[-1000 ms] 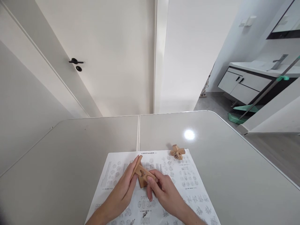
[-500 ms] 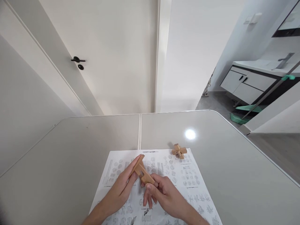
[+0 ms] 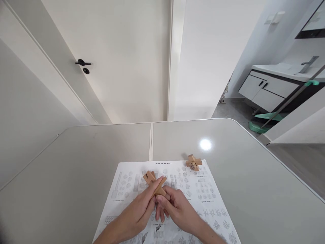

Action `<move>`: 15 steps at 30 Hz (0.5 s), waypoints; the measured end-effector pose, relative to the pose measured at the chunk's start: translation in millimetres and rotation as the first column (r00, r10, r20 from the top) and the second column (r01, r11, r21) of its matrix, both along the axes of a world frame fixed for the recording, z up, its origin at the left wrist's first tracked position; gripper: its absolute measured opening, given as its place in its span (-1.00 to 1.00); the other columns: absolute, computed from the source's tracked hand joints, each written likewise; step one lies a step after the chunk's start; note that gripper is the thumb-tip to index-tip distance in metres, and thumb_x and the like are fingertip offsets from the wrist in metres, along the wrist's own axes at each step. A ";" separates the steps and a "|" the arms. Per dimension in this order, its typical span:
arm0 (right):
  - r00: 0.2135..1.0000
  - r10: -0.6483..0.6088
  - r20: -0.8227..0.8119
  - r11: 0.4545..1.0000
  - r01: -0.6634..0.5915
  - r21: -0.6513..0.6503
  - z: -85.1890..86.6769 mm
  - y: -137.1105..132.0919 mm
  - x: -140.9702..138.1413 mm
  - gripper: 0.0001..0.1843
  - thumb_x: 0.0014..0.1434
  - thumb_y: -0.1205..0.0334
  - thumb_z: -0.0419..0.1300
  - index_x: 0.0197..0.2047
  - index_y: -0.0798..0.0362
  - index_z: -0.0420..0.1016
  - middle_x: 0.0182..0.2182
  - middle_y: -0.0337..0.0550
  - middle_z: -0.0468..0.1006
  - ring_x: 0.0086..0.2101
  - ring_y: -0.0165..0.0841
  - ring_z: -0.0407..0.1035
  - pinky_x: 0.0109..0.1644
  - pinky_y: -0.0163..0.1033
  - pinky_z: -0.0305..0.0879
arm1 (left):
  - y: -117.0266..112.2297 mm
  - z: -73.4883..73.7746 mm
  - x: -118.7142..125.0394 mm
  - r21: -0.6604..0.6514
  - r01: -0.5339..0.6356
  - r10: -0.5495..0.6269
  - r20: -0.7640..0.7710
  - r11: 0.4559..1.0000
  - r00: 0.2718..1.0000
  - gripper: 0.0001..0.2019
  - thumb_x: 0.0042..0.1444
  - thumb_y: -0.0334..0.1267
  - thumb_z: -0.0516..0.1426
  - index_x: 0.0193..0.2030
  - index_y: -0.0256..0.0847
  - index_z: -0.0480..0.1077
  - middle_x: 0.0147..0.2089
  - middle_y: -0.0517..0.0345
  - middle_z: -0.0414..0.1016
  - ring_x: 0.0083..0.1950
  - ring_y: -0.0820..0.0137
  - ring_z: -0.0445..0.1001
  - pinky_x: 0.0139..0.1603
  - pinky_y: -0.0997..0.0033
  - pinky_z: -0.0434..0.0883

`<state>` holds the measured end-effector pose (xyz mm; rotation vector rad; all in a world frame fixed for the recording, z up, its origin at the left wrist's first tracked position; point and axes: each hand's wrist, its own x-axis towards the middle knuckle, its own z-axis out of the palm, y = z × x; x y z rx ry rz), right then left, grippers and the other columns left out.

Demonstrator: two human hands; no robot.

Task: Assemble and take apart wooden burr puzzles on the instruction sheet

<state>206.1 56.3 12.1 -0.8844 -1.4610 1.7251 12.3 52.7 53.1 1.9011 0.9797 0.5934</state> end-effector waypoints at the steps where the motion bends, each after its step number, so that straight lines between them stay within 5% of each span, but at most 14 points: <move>1: 1.000 -0.007 -0.008 1.000 0.007 -0.008 0.5 0.5 -0.2 -0.56 0.45 -0.16 0.08 -0.26 0.04 0.36 -0.51 -0.17 0.60 -0.56 -0.38 0.38 -0.41 -0.25 0.26 | 0.0 -1.3 0.2 0.040 -0.011 0.012 -0.021 0.999 1.000 -0.44 0.51 -0.33 -0.11 0.57 0.07 -0.06 -0.04 0.06 0.65 -0.12 0.33 0.63 0.05 0.27 0.57; 5: 0.997 -0.059 -0.050 0.997 0.057 -0.043 5.0 4.2 0.6 -0.55 0.45 -0.18 0.07 -0.21 0.06 0.41 -0.49 -0.18 0.58 -0.54 -0.38 0.39 -0.39 -0.24 0.27 | 3.0 -14.4 -0.4 0.322 -0.109 0.141 -0.077 0.941 0.987 -0.47 0.49 -0.33 -0.05 0.53 0.09 0.03 0.25 -0.03 0.51 -0.13 0.36 0.65 -0.15 0.37 0.63; 10: 0.996 -0.060 -0.065 0.997 0.057 -0.055 6.6 5.0 2.1 -0.57 0.46 -0.15 0.08 -0.12 0.08 0.45 -0.45 -0.17 0.59 -0.52 -0.38 0.39 -0.38 -0.25 0.27 | 5.6 -31.2 -2.7 0.642 -0.222 0.304 -0.017 0.734 0.953 -0.65 0.41 -0.37 0.12 0.29 -0.08 0.32 -0.01 0.11 0.68 -0.24 0.40 0.69 -0.27 0.46 0.62; 15: 0.997 -0.052 -0.051 0.998 0.050 -0.048 5.5 2.1 -0.1 -0.55 0.44 -0.19 0.09 -0.14 0.07 0.43 -0.44 -0.15 0.60 -0.51 -0.38 0.39 -0.38 -0.24 0.26 | 3.8 -31.1 -2.4 0.739 -0.206 0.322 -0.016 0.642 0.947 -0.68 0.38 -0.45 0.14 0.23 -0.19 0.38 -0.08 0.11 0.72 -0.29 0.41 0.71 -0.29 0.49 0.62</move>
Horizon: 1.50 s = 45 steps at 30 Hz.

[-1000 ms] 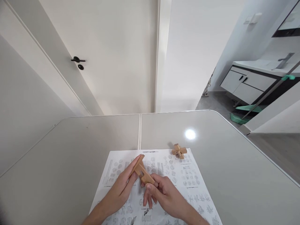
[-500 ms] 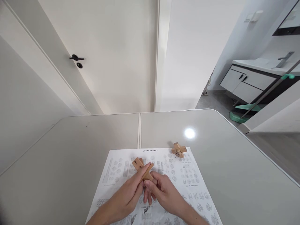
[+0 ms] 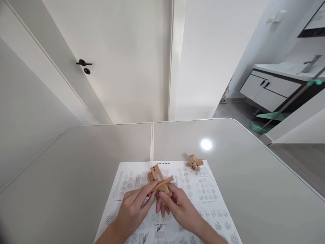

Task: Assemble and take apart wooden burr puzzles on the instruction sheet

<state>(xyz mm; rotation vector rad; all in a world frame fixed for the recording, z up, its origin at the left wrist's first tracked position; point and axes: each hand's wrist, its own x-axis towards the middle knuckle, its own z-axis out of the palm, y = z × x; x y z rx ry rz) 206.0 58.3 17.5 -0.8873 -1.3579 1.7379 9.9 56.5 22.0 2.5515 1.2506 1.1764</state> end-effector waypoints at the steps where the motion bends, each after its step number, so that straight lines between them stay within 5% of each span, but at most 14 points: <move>1: 1.000 -0.005 0.006 1.000 0.005 0.004 -0.2 -0.3 -0.4 -0.54 0.44 -0.19 0.09 -0.15 0.07 0.42 -0.44 -0.15 0.60 -0.51 -0.38 0.39 -0.38 -0.24 0.26 | -0.4 0.4 0.1 0.004 0.001 -0.001 -0.002 1.000 1.000 -0.68 0.38 -0.45 0.14 0.23 -0.19 0.37 -0.07 0.10 0.73 -0.29 0.41 0.71 -0.27 0.49 0.62; 15: 0.999 -0.014 0.041 0.998 0.011 0.056 -0.1 -2.5 -2.8 -0.54 0.45 -0.20 0.04 -0.13 0.05 0.41 -0.42 -0.15 0.60 -0.52 -0.38 0.39 -0.38 -0.23 0.29 | -6.6 -3.4 3.3 -0.054 -0.044 0.044 0.005 0.998 0.999 -0.63 0.41 -0.42 0.10 0.30 -0.13 0.34 -0.01 0.04 0.72 -0.22 0.32 0.74 -0.24 0.46 0.63; 27: 0.999 -0.012 0.031 0.999 0.011 0.047 -1.1 -3.7 -2.1 -0.57 0.46 -0.17 0.07 -0.14 0.06 0.40 -0.43 -0.15 0.60 -0.52 -0.38 0.39 -0.38 -0.24 0.28 | -6.4 -3.2 5.9 -0.059 -0.086 0.086 -0.007 0.994 0.996 -0.74 0.42 -0.43 0.09 0.19 -0.15 0.35 -0.16 0.12 0.72 -0.38 0.40 0.70 -0.42 0.49 0.55; 34: 1.000 -0.017 0.014 0.999 0.017 0.028 -2.1 -3.9 -2.3 -0.54 0.44 -0.21 0.07 -0.09 0.06 0.41 -0.42 -0.16 0.59 -0.52 -0.37 0.38 -0.39 -0.24 0.27 | -4.8 -4.9 3.6 -0.018 -0.045 0.045 -0.013 0.999 0.999 -0.66 0.40 -0.45 0.10 0.26 -0.14 0.34 -0.01 0.03 0.72 -0.26 0.34 0.74 -0.32 0.50 0.61; 42: 0.985 -0.003 -0.175 0.995 -0.013 -0.094 4.0 0.8 0.0 -0.56 0.42 -0.18 0.13 -0.16 0.08 0.42 -0.46 -0.17 0.56 -0.53 -0.39 0.35 -0.39 -0.26 0.23 | -1.1 2.6 1.3 -0.006 0.000 0.000 0.028 1.000 1.000 -0.65 0.36 -0.45 0.14 0.23 -0.11 0.38 0.00 0.05 0.70 -0.09 0.30 0.72 -0.15 0.45 0.64; 45: 0.953 -0.038 -0.301 0.976 -0.029 -0.215 2.4 3.0 3.8 -0.61 0.44 -0.10 0.15 -0.21 0.07 0.42 -0.56 -0.24 0.49 -0.57 -0.42 0.25 -0.40 -0.27 0.17 | -2.9 6.1 3.4 -0.057 0.005 0.000 0.086 0.998 0.996 -0.63 0.30 -0.46 0.16 0.19 -0.09 0.35 -0.03 0.08 0.69 -0.22 0.35 0.69 -0.18 0.41 0.62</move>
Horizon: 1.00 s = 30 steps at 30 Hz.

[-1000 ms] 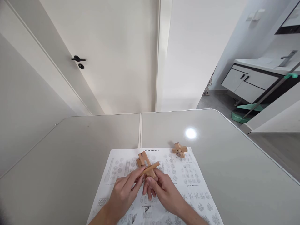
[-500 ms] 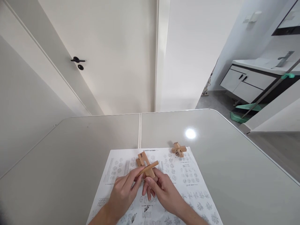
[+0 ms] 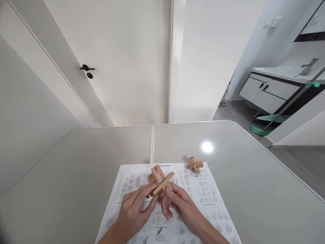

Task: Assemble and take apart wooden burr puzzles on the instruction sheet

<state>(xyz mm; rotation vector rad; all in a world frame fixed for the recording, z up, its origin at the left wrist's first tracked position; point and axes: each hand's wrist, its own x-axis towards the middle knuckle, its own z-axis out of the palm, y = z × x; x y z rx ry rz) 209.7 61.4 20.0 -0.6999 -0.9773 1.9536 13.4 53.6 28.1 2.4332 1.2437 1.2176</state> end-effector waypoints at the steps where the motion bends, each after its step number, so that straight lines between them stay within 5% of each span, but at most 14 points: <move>1: 0.999 0.000 -0.046 0.999 -0.001 -0.037 -0.4 0.8 1.6 -0.62 0.43 -0.08 0.16 -0.25 0.07 0.42 -0.60 -0.27 0.45 -0.59 -0.44 0.21 -0.42 -0.28 0.15 | -0.9 1.3 0.9 -0.048 -0.012 0.014 0.034 0.999 0.999 -0.64 0.28 -0.46 0.16 0.17 -0.08 0.34 -0.06 0.10 0.68 -0.28 0.37 0.66 -0.19 0.39 0.60; 5: 0.981 0.055 -0.185 0.993 -0.074 -0.096 0.3 3.6 8.2 -0.63 0.36 -0.06 0.20 -0.33 0.06 0.46 -0.74 -0.41 0.22 -0.70 -0.47 0.05 -0.52 -0.30 0.04 | -1.8 7.9 2.2 -0.323 -0.002 0.078 0.222 0.946 0.972 -0.81 0.34 -0.35 0.09 0.05 -0.07 0.32 -0.15 0.12 0.59 -0.20 0.32 0.59 -0.09 0.27 0.56; 12: 0.918 0.318 -0.237 0.905 -0.369 -0.213 -21.3 -1.7 15.0 -0.64 0.18 -0.15 0.21 -0.32 -0.01 0.50 -0.90 -0.49 0.08 -0.83 -0.46 -0.02 -0.65 -0.36 -0.06 | 3.1 21.5 -1.4 -0.561 0.308 -0.043 0.435 0.769 0.900 -0.59 0.44 -0.05 0.07 0.37 0.01 0.31 0.36 -0.07 0.39 0.37 0.11 0.35 0.41 -0.07 0.30; 17: 0.801 0.485 -0.350 0.801 -0.568 -0.189 -38.4 -8.0 13.2 -0.59 0.22 -0.20 0.15 -0.30 0.01 0.47 -0.91 -0.45 0.16 -0.85 -0.45 0.01 -0.66 -0.39 0.00 | 1.1 28.4 4.9 -0.541 0.532 -0.154 0.592 0.651 0.791 -0.75 0.40 -0.03 0.13 0.06 0.04 0.58 0.18 -0.02 0.56 0.19 0.14 0.53 0.23 -0.01 0.48; 20: 0.794 0.481 -0.371 0.821 -0.557 -0.126 -31.4 -8.2 10.8 -0.57 0.30 -0.19 0.17 -0.34 0.03 0.45 -0.87 -0.46 0.18 -0.84 -0.47 0.02 -0.68 -0.40 0.03 | 0.5 25.5 7.8 -0.549 0.535 -0.093 0.637 0.642 0.765 -0.76 0.39 -0.03 0.16 -0.11 -0.05 0.62 0.05 -0.01 0.60 0.05 0.19 0.58 0.13 0.10 0.51; 23: 0.875 0.425 -0.235 0.886 -0.455 -0.094 -17.1 -5.9 8.1 -0.45 0.34 -0.30 0.13 -0.30 0.07 0.47 -0.80 -0.44 0.23 -0.81 -0.48 0.08 -0.70 -0.40 0.05 | 3.2 19.4 5.8 -0.602 0.462 0.064 0.651 0.651 0.757 -0.69 0.39 0.01 0.14 -0.17 -0.15 0.59 -0.07 -0.01 0.61 -0.02 0.22 0.57 0.09 0.17 0.50; 26: 0.969 0.232 0.084 0.971 -0.235 0.029 -5.9 -3.5 5.9 -0.50 0.39 -0.25 0.12 -0.25 0.06 0.43 -0.72 -0.42 0.31 -0.75 -0.50 0.08 -0.65 -0.38 0.08 | 9.7 14.8 0.3 -0.655 0.378 0.257 0.663 0.654 0.704 -0.64 0.37 0.08 0.13 -0.13 -0.19 0.53 -0.14 0.02 0.60 -0.11 0.26 0.54 0.01 0.24 0.49; 28: 0.930 -0.020 0.366 0.973 -0.065 0.219 -3.2 -2.7 5.2 -0.58 0.43 -0.15 0.13 -0.27 0.03 0.40 -0.65 -0.37 0.35 -0.67 -0.49 0.11 -0.56 -0.35 0.10 | 15.0 13.1 -3.8 -0.656 0.357 0.355 0.699 0.666 0.621 -0.63 0.34 0.12 0.15 -0.15 -0.18 0.49 -0.17 0.05 0.56 -0.17 0.31 0.50 -0.11 0.33 0.48; 30: 0.783 -0.273 0.559 0.890 -0.015 0.456 -4.1 -2.7 5.2 -0.67 0.46 -0.03 0.12 -0.27 0.00 0.41 -0.53 -0.28 0.40 -0.56 -0.41 0.20 -0.48 -0.31 0.13 | 20.0 12.3 -7.6 -0.650 0.352 0.427 0.731 0.674 0.533 -0.63 0.32 0.13 0.16 -0.20 -0.17 0.46 -0.22 0.08 0.51 -0.23 0.35 0.44 -0.26 0.41 0.42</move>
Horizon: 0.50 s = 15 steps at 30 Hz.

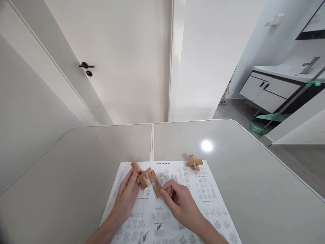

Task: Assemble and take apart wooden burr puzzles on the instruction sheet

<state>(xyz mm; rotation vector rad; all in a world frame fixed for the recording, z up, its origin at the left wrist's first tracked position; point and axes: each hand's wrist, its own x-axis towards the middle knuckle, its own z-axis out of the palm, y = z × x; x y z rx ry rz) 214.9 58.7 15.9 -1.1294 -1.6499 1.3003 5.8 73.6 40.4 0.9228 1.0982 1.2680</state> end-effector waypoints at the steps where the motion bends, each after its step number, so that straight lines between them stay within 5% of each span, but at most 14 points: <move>1: 0.994 -0.035 0.102 0.992 0.023 0.124 -1.2 -0.1 0.0 -0.74 0.46 0.04 0.12 -0.24 -0.01 0.42 -0.45 -0.22 0.43 -0.48 -0.36 0.27 -0.43 -0.29 0.18 | 2.1 -0.3 -1.6 -0.019 -0.032 0.033 0.030 0.999 0.999 -0.62 0.31 0.14 0.17 -0.21 -0.18 0.45 -0.24 0.09 0.48 -0.27 0.37 0.40 -0.31 0.43 0.38; 4: 0.964 -0.033 0.264 0.933 -0.065 0.353 -5.4 -0.8 -0.6 -0.90 0.42 0.23 0.12 -0.05 -0.06 0.44 -0.17 -0.06 0.48 -0.25 -0.22 0.41 -0.26 -0.19 0.37 | 6.4 -0.9 -4.5 -0.067 -0.080 0.087 0.097 0.994 0.991 -0.63 0.29 0.13 0.20 -0.22 -0.19 0.45 -0.26 0.11 0.46 -0.38 0.45 0.27 -0.38 0.46 0.30; 8: 0.933 -0.020 0.360 0.907 -0.135 0.399 -7.3 -1.4 -2.5 -0.61 0.35 0.30 0.19 0.22 -0.10 0.35 0.03 0.04 0.38 -0.11 -0.15 0.42 -0.15 -0.10 0.51 | 7.1 -2.5 -4.0 -0.097 -0.106 0.117 0.110 0.990 0.987 -0.63 0.25 0.12 0.24 -0.23 -0.19 0.45 -0.28 0.12 0.45 -0.38 0.44 0.23 -0.38 0.46 0.28; 15: 0.914 -0.052 0.402 0.910 -0.123 0.397 -2.2 -0.1 -3.5 -0.71 0.24 0.43 0.21 -0.01 -0.07 0.39 -0.03 0.01 0.37 -0.10 -0.12 0.39 -0.14 -0.04 0.52 | 2.5 -1.4 1.7 -0.050 -0.074 0.064 -0.174 0.996 0.983 -0.58 0.31 0.19 0.13 -0.28 -0.17 0.39 -0.35 0.20 0.36 -0.39 0.43 0.23 -0.38 0.47 0.27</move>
